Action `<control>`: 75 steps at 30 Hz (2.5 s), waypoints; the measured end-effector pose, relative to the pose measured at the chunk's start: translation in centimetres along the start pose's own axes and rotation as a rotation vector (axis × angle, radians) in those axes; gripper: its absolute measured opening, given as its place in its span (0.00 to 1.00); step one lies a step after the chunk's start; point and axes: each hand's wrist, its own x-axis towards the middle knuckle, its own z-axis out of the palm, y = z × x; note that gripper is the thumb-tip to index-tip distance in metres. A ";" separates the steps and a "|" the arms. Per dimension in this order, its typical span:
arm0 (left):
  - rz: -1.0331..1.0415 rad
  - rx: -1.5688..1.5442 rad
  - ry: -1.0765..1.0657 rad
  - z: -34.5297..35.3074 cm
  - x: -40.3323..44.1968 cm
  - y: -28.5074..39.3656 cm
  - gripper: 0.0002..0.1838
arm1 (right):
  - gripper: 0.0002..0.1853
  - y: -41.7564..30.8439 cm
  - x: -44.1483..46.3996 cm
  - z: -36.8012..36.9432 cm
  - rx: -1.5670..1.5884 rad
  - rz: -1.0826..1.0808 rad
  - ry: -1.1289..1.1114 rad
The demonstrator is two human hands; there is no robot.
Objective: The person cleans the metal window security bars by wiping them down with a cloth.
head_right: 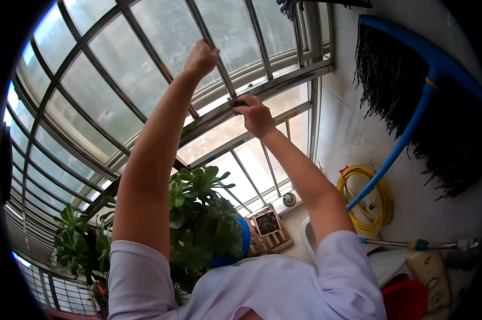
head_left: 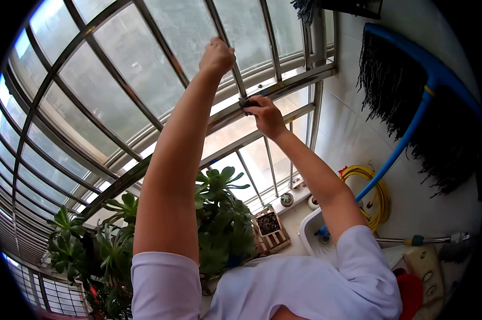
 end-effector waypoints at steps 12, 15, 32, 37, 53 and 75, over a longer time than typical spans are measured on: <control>-0.039 -0.247 -0.816 -9.2 -10.5 -5.8 0.34 | 0.21 -7.9 6.6 -5.6 1.891 0.691 -0.087; -0.011 -0.468 -0.706 -9.2 -11.6 -8.1 0.37 | 0.22 -10.8 8.0 -7.1 1.937 0.634 -0.200; -0.020 -0.955 -0.311 -19.3 -15.4 -8.9 0.10 | 0.38 -13.8 9.8 -8.4 1.536 0.372 -0.652; -0.037 -0.963 -0.220 -20.3 -15.9 -7.6 0.12 | 0.34 -16.9 9.5 -8.5 1.756 0.351 -0.782; -0.188 -0.725 -0.419 -20.7 -18.3 -9.3 0.39 | 0.10 -19.4 14.4 -10.1 1.540 0.553 -0.334; -0.242 -0.936 -0.201 -22.1 -16.9 -8.0 0.19 | 0.25 -16.5 19.0 -10.0 0.343 -0.115 0.058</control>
